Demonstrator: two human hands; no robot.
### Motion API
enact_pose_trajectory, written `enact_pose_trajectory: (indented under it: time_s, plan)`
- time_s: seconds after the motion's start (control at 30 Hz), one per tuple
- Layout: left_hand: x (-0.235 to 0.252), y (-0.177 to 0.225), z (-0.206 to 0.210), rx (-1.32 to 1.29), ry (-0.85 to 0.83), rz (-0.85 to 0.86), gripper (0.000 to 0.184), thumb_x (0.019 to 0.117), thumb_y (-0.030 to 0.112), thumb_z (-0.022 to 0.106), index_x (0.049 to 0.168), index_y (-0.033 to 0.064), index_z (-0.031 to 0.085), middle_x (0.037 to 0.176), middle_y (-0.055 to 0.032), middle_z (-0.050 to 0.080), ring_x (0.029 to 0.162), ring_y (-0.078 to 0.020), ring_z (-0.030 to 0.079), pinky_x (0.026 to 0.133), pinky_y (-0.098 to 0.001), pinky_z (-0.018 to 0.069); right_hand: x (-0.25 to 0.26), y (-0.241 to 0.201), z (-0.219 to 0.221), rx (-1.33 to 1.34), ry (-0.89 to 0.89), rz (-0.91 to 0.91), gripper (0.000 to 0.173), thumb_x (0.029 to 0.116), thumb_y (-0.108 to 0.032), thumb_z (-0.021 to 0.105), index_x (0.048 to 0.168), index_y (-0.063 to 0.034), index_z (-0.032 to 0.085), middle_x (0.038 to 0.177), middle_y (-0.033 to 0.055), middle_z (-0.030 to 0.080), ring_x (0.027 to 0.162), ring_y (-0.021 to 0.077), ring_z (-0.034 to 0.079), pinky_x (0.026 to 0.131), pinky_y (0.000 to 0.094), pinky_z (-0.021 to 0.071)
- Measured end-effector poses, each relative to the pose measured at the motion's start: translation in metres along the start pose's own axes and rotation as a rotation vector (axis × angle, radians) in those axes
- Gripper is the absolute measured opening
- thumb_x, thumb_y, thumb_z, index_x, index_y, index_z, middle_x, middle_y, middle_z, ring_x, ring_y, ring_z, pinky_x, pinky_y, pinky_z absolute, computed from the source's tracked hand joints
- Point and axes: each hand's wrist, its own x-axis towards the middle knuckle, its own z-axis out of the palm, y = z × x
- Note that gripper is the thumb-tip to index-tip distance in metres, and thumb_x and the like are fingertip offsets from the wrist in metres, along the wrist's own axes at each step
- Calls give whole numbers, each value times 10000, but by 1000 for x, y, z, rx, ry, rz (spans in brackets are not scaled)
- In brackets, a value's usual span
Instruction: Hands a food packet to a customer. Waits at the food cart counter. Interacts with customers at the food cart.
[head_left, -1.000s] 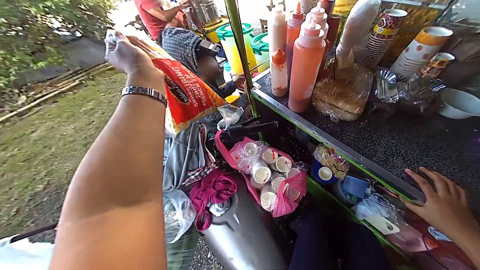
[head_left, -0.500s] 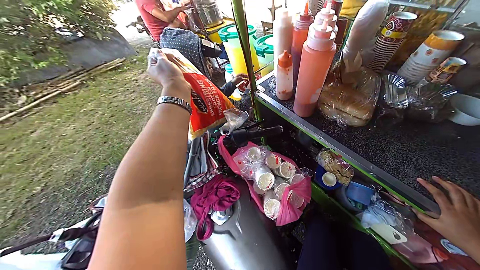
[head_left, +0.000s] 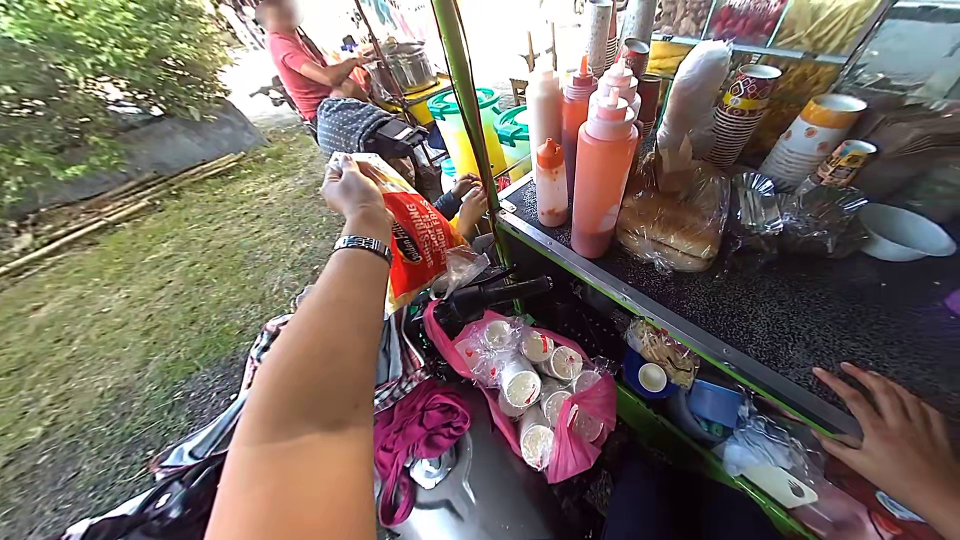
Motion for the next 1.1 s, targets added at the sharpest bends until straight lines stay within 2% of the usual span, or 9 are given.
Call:
enact_pose_trajectory:
  time_s: [0.1, 0.23, 0.37, 0.53, 0.67, 0.77, 0.9, 1.1]
  plan:
    - [8, -15, 5, -31, -20, 41, 295, 1107, 225, 405, 1129, 22, 617, 984, -50, 604, 912, -86, 600, 867, -310, 496, -1, 2, 2, -9, 6, -5, 961, 588, -229, 908, 1480, -202, 551, 1495, 260, 504, 1330, 581, 471, 1043, 765, 326]
    - [4, -17, 8, -15, -44, 12, 303, 1107, 230, 407, 1156, 16, 617, 990, -60, 611, 909, -98, 603, 869, -324, 496, -1, 1, 1, -4, 2, 2, 970, 584, -209, 920, 1480, -201, 551, 1497, 262, 502, 1334, 584, 466, 1046, 767, 326]
    - [2, -22, 14, -33, -57, -1, 290, 1108, 226, 405, 1136, 12, 600, 936, -50, 588, 828, -94, 600, 810, -313, 515, -1, 1, 2, -15, 18, -5, 950, 594, -244, 909, 1475, -211, 557, 1489, 262, 509, 1324, 582, 476, 1039, 761, 334]
    - [1, -24, 18, -23, -76, -26, 333, 1109, 243, 400, 1231, 9, 604, 1080, -108, 619, 969, -151, 613, 882, -373, 509, -2, 2, 3, -14, 30, -9, 916, 610, -289, 881, 1466, -204, 566, 1488, 254, 515, 1325, 583, 475, 1033, 755, 345]
    - [3, -30, 20, 42, -69, -18, 354, 1105, 248, 406, 1241, -3, 616, 1146, -136, 628, 1047, -178, 602, 955, -410, 474, -2, 1, 3, -20, 38, -4, 907, 609, -293, 885, 1457, -194, 577, 1483, 254, 522, 1316, 584, 483, 1029, 754, 353]
    - [7, -37, 24, 51, -62, -1, 323, 1096, 242, 417, 1195, 22, 631, 1061, -91, 634, 969, -143, 608, 910, -385, 484, -1, 0, 4, -37, 46, -3, 913, 593, -287, 889, 1450, -203, 584, 1483, 241, 528, 1322, 566, 489, 1039, 738, 357]
    - [2, -44, 28, 57, -101, -37, 357, 1105, 261, 404, 1270, 23, 612, 1131, -96, 639, 1014, -133, 617, 943, -368, 490, -1, 1, 6, -58, 72, -11, 917, 569, -301, 884, 1436, -208, 599, 1465, 227, 548, 1312, 548, 506, 1028, 724, 377]
    - [-6, -56, 46, 109, -162, -75, 392, 1111, 278, 389, 1281, 2, 609, 1207, -144, 644, 1089, -184, 618, 985, -411, 476, -1, -1, 7, -67, 79, 1, 957, 515, -260, 910, 1423, -204, 614, 1461, 208, 560, 1307, 534, 520, 1030, 708, 396]
